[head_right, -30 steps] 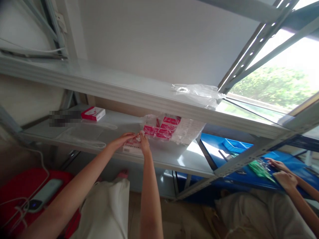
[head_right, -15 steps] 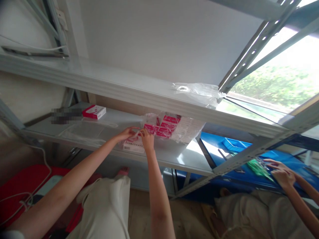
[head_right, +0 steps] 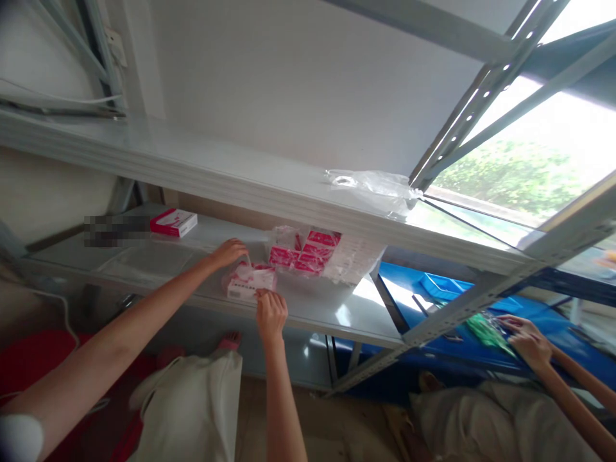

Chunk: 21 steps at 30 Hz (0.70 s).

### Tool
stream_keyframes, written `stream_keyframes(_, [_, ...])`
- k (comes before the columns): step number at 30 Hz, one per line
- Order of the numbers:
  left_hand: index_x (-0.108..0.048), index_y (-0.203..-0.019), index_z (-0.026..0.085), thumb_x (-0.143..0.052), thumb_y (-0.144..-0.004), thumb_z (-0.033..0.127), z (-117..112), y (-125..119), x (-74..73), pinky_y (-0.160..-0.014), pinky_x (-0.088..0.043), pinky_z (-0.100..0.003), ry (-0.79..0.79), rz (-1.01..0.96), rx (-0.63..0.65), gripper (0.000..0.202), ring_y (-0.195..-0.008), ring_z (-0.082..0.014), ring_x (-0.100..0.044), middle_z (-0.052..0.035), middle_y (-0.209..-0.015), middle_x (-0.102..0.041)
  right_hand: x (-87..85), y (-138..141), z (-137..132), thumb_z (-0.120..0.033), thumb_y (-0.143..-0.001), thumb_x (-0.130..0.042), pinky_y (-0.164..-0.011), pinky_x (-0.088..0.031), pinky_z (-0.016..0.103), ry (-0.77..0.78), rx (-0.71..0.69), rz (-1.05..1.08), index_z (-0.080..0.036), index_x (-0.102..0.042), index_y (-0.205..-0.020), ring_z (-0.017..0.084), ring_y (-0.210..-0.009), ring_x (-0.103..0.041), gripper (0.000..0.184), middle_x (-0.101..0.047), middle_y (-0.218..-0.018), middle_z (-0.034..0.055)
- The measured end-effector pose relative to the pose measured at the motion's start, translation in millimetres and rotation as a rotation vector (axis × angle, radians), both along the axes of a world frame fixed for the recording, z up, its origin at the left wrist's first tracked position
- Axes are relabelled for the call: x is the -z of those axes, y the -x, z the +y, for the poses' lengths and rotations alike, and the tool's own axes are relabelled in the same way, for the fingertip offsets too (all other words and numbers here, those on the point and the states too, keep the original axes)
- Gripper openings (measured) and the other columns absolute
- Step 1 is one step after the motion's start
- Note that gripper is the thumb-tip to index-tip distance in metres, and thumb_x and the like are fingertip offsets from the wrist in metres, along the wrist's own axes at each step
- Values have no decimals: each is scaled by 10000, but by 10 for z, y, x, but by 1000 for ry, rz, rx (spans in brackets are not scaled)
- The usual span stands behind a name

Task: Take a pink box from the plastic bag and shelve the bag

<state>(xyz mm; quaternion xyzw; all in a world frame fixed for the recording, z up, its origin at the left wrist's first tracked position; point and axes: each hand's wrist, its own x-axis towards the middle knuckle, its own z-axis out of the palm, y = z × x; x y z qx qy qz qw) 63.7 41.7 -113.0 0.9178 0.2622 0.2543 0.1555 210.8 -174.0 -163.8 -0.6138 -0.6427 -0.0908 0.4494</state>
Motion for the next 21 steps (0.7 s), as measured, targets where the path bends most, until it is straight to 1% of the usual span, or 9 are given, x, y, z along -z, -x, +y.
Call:
stream_keyframes(3, [-663,-650,202,-572,-690,33,72,-19,71,-952,-372,-294,-2,44,62,196,-850,-180,-617,-43,-749,-685,131,72,-157,-227,-962,-419,-843,-326,352,10,9,-79,-239,-621,-765,190,-876,-624,282,-718,-908,41])
stream_keyframes(5, [-652,-648,200,-554,-691,25,89,-56,123,-932,-384,-280,-7,53,76,205,-828,-168,-617,-37,-751,-683,158,87,-179,-215,-964,-420,-829,-314,352,3,-2,-137,-241,-620,-775,184,-866,-625,276,-720,-889,29])
stream_keyframes(8, [-647,-667,198,-550,-693,33,100,-115,173,-911,-399,-273,-10,52,83,194,-823,-163,-618,-36,-766,-686,132,87,-162,-210,-967,-417,-798,-316,343,23,-44,-207,-243,-632,-813,180,-848,-620,266,-719,-882,29])
stream_keyframes(11, [-646,-681,198,-556,-721,76,98,-159,170,-888,-419,-260,-8,27,67,157,-821,-161,-620,-35,-752,-680,77,91,-184,-211,-965,-419,-786,-327,340,69,-95,-214,-243,-650,-849,183,-827,-613,260,-712,-866,37])
stream_keyframes(14, [-672,-823,202,-533,-752,91,43,-149,121,-903,-425,-270,-22,-25,23,191,-901,-165,-617,-41,-869,-688,20,64,-251,-279,-959,-436,-830,-340,349,84,-156,-141,-243,-656,-906,200,-909,-601,229,-705,-935,45])
stream_keyframes(16, [-645,-1042,208,-495,-767,62,-56,-94,87,-976,-390,-332,-58,-94,-48,346,-1062,-193,-570,-70,-1081,-654,-21,-16,-242,-367,-958,-407,-912,-337,373,53,-171,-19,-242,-634,-1045,225,-1069,-554,273,-670,-1102,62])
stream_keyframes(18, [-546,-1215,203,-462,-778,37,-224,-10,87,-1032,-341,-404,-117,-221,-181,475,-1196,-229,-482,-106,-1245,-561,-61,-156,-125,-440,-964,-314,-1000,-305,410,-3,-116,180,-229,-567,-1200,234,-1195,-482,405,-599,-1247,82])
stream_keyframes(20, [-489,-1242,170,-452,-790,43,-460,79,148,-1028,-346,-433,-165,-395,-358,471,-1199,-246,-460,-135,-1252,-518,-88,-329,109,-498,-962,-219,-1047,-279,439,-21,-35,417,-205,-531,-1260,231,-1223,-468,521,-567,-1292,100])
stream_keyframes(21, [-486,-1213,157,-455,-794,55,-596,117,207,-1005,-372,-431,-171,-491,-458,432,-1153,-245,-481,-136,-1207,-521,-90,-412,253,-547,-948,-204,-1051,-283,448,18,-29,518,-188,-543,-1250,237,-1218,-477,579,-571,-1287,114])
